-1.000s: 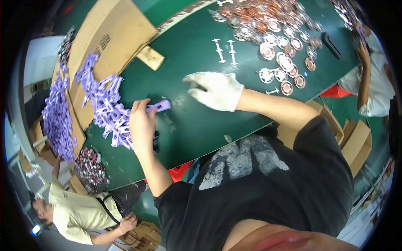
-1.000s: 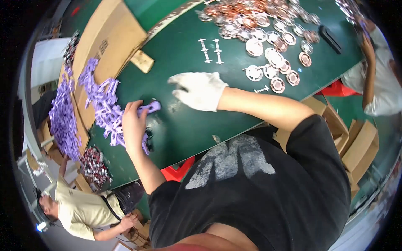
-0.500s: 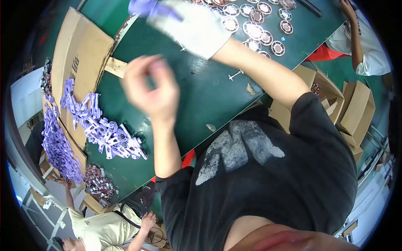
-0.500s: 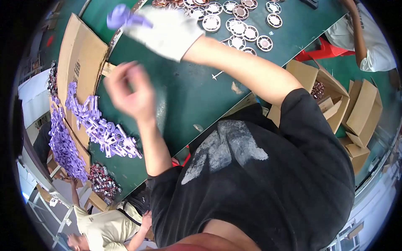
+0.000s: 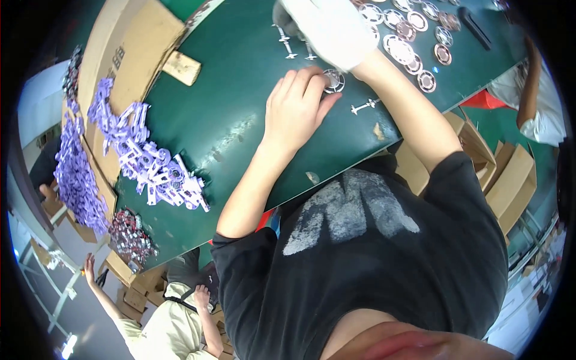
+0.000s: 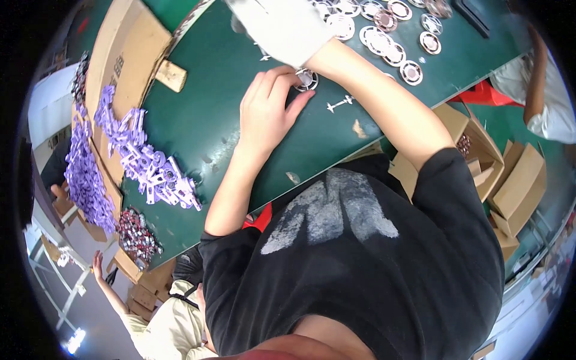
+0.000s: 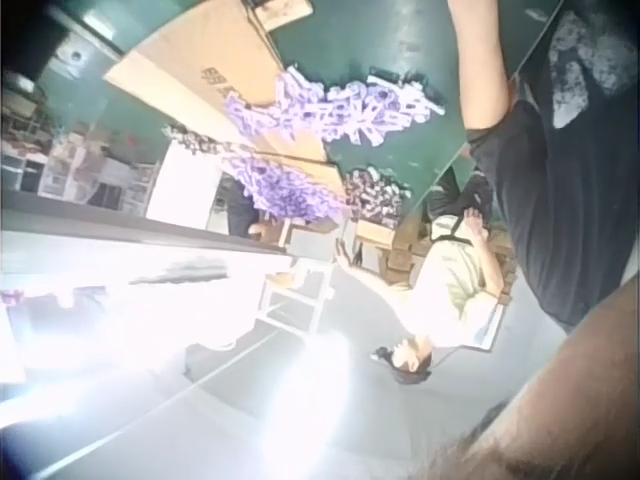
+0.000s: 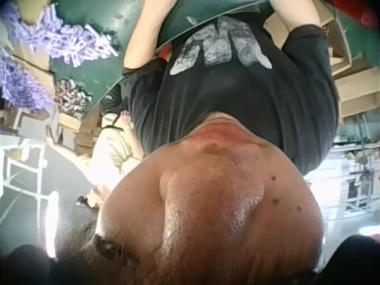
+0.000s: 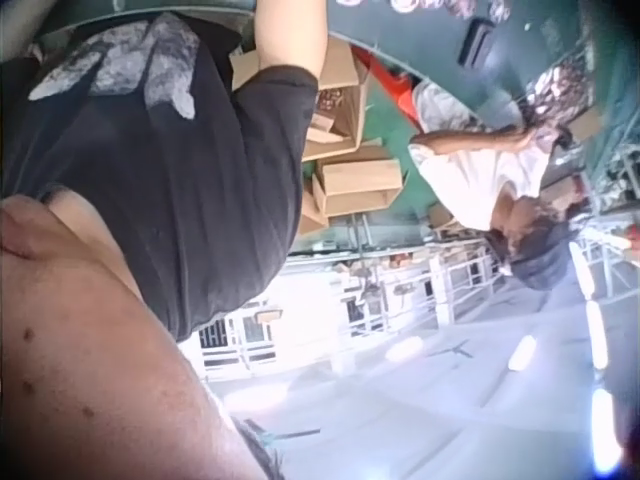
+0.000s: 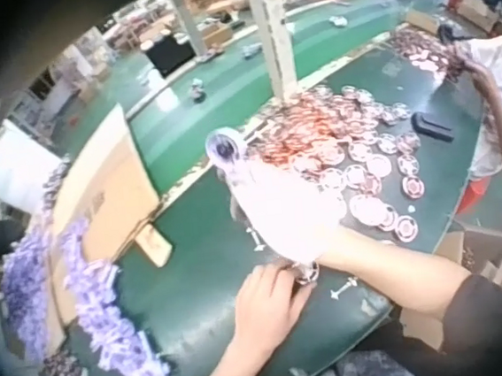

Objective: The person assembles small plastic housings with metallic rings and internal components by hand, wearing protective gloves.

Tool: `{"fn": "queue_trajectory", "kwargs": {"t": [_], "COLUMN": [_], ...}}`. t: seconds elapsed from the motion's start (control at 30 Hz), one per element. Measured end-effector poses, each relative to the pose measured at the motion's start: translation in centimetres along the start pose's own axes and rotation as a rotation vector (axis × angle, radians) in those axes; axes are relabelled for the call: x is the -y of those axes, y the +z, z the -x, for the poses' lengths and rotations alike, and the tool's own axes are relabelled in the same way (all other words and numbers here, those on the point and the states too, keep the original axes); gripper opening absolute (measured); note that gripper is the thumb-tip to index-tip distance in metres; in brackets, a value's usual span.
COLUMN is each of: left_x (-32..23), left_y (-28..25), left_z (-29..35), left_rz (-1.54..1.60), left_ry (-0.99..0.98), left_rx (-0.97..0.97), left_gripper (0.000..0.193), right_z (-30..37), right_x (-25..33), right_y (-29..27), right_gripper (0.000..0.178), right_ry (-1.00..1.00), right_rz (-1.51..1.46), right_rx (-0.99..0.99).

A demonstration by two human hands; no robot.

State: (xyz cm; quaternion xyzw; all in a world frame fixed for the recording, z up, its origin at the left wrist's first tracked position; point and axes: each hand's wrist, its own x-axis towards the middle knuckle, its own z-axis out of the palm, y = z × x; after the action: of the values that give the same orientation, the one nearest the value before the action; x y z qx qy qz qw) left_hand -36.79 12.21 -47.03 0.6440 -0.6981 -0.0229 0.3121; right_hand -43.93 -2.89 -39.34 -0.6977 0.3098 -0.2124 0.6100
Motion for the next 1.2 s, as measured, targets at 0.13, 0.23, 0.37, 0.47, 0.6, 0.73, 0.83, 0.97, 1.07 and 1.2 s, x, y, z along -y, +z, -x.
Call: {"fn": "queue_trajectory", "kwargs": {"t": [0.13, 0.23, 0.37, 0.47, 0.6, 0.73, 0.83, 0.97, 1.07, 1.2], "left_x": [0.4, 1.1, 3.1, 5.5, 7.9, 10.7, 10.9, 9.5, 9.5, 9.6], "left_y": [-2.3, -4.4, -7.2, -9.3, -11.7, -11.6, -10.8, -10.6, -9.8, -9.6], "left_z": [1.1, 2.6, 4.4, 5.8, 6.4, 7.6, 7.4, 6.7, 5.9, 6.0], "left_rz": [-0.069, -0.144, -0.174, -0.307, -0.432, -0.499, -0.371, -0.349, -0.422, -0.25], "left_ry": [-0.087, -0.211, -0.406, -0.423, -0.44, -0.443, -0.491, -0.519, -0.461, -0.345], "left_rx": [0.0, 0.048, -0.099, -0.142, -0.128, -0.167, -0.267, -0.274, -0.24, -0.241], "left_gripper": [0.023, 0.013, 0.004, 0.004, 0.006, 0.01, 0.015, 0.043, 0.049, 0.044], "right_z": [0.4, 0.6, 1.5, 1.4, 1.8, 2.0, 2.2, 2.2, 2.5, 2.8], "right_x": [-1.9, -3.0, -2.6, -2.7, -3.3, -2.3, -2.2, -2.0, -1.9, -2.0], "right_y": [0.7, 1.4, 3.0, 3.6, 3.7, 4.5, 4.3, 4.3, 4.4, 4.3], "right_gripper": [0.025, 0.039, 0.039, 0.034, 0.035, 0.038, 0.039, 0.04, 0.04, 0.039], "right_ry": [0.107, -0.012, -0.018, -0.141, 0.032, 0.158, 0.171, 0.185, 0.205, 0.197], "right_rz": [-0.404, -0.178, -0.015, 0.159, 0.195, 0.247, 0.275, 0.3, 0.33, 0.312], "right_rx": [0.26, 0.343, 0.421, 0.531, 0.601, 0.674, 0.668, 0.681, 0.664, 0.637]}}
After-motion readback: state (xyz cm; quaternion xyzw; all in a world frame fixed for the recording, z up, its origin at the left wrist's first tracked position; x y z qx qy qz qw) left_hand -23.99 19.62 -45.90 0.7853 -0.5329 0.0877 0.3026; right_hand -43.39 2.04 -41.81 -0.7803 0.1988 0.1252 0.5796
